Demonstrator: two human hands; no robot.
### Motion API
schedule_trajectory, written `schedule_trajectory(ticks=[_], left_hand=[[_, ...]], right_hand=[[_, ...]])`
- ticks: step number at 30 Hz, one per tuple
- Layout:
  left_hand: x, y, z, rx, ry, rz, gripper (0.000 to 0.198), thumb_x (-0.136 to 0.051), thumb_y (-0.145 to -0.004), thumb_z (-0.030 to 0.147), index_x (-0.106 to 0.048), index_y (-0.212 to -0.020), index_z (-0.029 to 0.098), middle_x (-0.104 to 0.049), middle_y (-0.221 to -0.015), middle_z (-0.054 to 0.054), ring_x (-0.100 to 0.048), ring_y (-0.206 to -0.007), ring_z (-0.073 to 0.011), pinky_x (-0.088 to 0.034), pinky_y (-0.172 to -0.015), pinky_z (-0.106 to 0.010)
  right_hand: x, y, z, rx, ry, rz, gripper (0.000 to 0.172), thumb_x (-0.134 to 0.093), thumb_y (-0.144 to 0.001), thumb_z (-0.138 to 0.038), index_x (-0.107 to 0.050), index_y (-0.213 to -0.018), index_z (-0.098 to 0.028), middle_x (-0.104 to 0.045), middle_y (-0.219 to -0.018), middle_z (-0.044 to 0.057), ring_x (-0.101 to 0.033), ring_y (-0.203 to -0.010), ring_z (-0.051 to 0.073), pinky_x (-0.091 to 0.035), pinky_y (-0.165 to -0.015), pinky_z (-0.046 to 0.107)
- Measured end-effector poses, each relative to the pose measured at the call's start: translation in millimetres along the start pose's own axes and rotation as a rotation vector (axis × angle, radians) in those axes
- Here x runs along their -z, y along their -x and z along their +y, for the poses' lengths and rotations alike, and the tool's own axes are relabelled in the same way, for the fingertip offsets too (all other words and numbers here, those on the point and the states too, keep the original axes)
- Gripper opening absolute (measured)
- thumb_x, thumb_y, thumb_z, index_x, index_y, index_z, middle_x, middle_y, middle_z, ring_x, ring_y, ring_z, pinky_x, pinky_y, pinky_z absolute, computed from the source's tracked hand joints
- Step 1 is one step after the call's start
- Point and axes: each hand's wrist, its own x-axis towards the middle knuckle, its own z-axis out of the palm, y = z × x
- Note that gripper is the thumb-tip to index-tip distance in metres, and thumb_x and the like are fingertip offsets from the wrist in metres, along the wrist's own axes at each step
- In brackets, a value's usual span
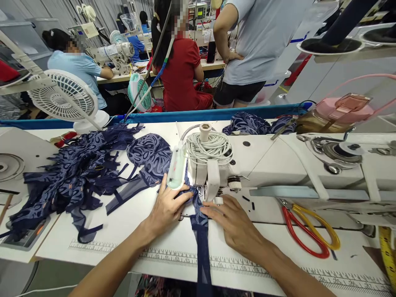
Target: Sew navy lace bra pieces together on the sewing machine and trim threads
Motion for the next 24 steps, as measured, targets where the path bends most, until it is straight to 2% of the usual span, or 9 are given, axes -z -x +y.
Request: schedule_trajectory(ticks=[2, 4, 8, 13, 17, 20, 22, 24], left_hand=[[1.9, -0.5, 0.5, -0.032, 0.02, 0.011, 0.037, -0.043, -0.087, -0.001, -0.063, -0.109, 0.02, -0.068, -0.098, -0.005, -0.062, -0.095, -0.0186, -0.027, -0.11, -0.059], [2.5, -2.1, 1.6, -0.082, -0.001, -0.013, 0.039, -0.041, -0.084, -0.004, -0.063, -0.108, 0.018, -0.068, -0.093, -0.004, -0.062, -0.09, -0.0177, -0.029, -0.108, -0.057], [0.9, -5.1, 4.8, -0.101, -0.063, -0.054, 0.037, -0.042, -0.084, -0.002, -0.063, -0.107, 0.018, -0.066, -0.087, -0.004, -0.06, -0.081, -0.0163, -0.037, -0.098, -0.048], [-3.3, -4.0, 8.6, -0.106, -0.12, -0.062, 0.035, -0.041, -0.087, -0.001, -0.061, -0.107, 0.02, -0.062, -0.079, -0.002, -0.057, -0.079, -0.0161, -0.036, -0.091, -0.042], [-8.2, -3.2, 6.2, -0.136, -0.166, -0.052, 0.028, -0.044, -0.089, 0.003, -0.061, -0.105, 0.019, -0.059, -0.074, 0.0, -0.053, -0.071, -0.0157, -0.038, -0.08, -0.036], [-11.9, -5.4, 0.2, -0.143, -0.181, -0.076, 0.029, -0.045, -0.087, 0.003, -0.062, -0.105, 0.017, -0.059, -0.074, 0.0, -0.054, -0.071, -0.0163, -0.039, -0.078, -0.036], [-13.3, -8.0, -4.0, -0.131, -0.183, -0.111, 0.031, -0.045, -0.085, 0.003, -0.063, -0.106, 0.017, -0.06, -0.077, -0.001, -0.055, -0.072, -0.0168, -0.041, -0.08, -0.036], [-13.2, -10.7, -6.5, -0.112, -0.186, -0.14, 0.032, -0.045, -0.086, 0.003, -0.063, -0.107, 0.018, -0.061, -0.079, -0.001, -0.057, -0.074, -0.0171, -0.043, -0.082, -0.037]], right_hand=[[-3.0, -0.7, -1.9, 0.025, 0.025, -0.105, 0.062, -0.035, -0.069, 0.011, -0.058, -0.119, -0.018, -0.064, -0.115, 0.007, -0.054, -0.102, 0.019, -0.035, -0.097, 0.04], [-5.1, -1.6, -5.0, 0.026, 0.003, -0.154, 0.06, -0.037, -0.069, 0.01, -0.059, -0.117, -0.018, -0.065, -0.113, 0.005, -0.055, -0.103, 0.018, -0.032, -0.1, 0.038], [-4.1, -2.3, -9.7, 0.018, -0.019, -0.17, 0.055, -0.04, -0.072, 0.008, -0.06, -0.116, -0.019, -0.067, -0.111, 0.004, -0.055, -0.106, 0.018, -0.029, -0.104, 0.038], [-0.4, -0.9, -10.5, 0.012, 0.009, -0.204, 0.06, -0.042, -0.07, 0.007, -0.06, -0.12, -0.022, -0.068, -0.114, 0.004, -0.055, -0.108, 0.018, -0.028, -0.107, 0.041], [-1.1, 0.3, -9.4, 0.0, 0.032, -0.199, 0.062, -0.041, -0.068, 0.006, -0.061, -0.119, -0.022, -0.068, -0.114, 0.005, -0.056, -0.105, 0.018, -0.027, -0.108, 0.043], [-3.3, 1.1, -7.0, 0.004, 0.049, -0.168, 0.064, -0.041, -0.067, 0.007, -0.06, -0.121, -0.021, -0.066, -0.119, 0.005, -0.057, -0.102, 0.017, -0.026, -0.109, 0.044], [-4.9, 0.7, -5.4, 0.018, 0.047, -0.117, 0.062, -0.038, -0.071, 0.007, -0.059, -0.124, -0.018, -0.066, -0.117, 0.006, -0.058, -0.097, 0.018, -0.03, -0.106, 0.044], [-6.7, -0.9, -5.0, -0.033, 0.057, -0.037, 0.048, -0.036, -0.082, 0.003, -0.06, -0.12, -0.016, -0.068, -0.101, 0.008, -0.057, -0.087, 0.019, -0.039, -0.095, 0.042]])
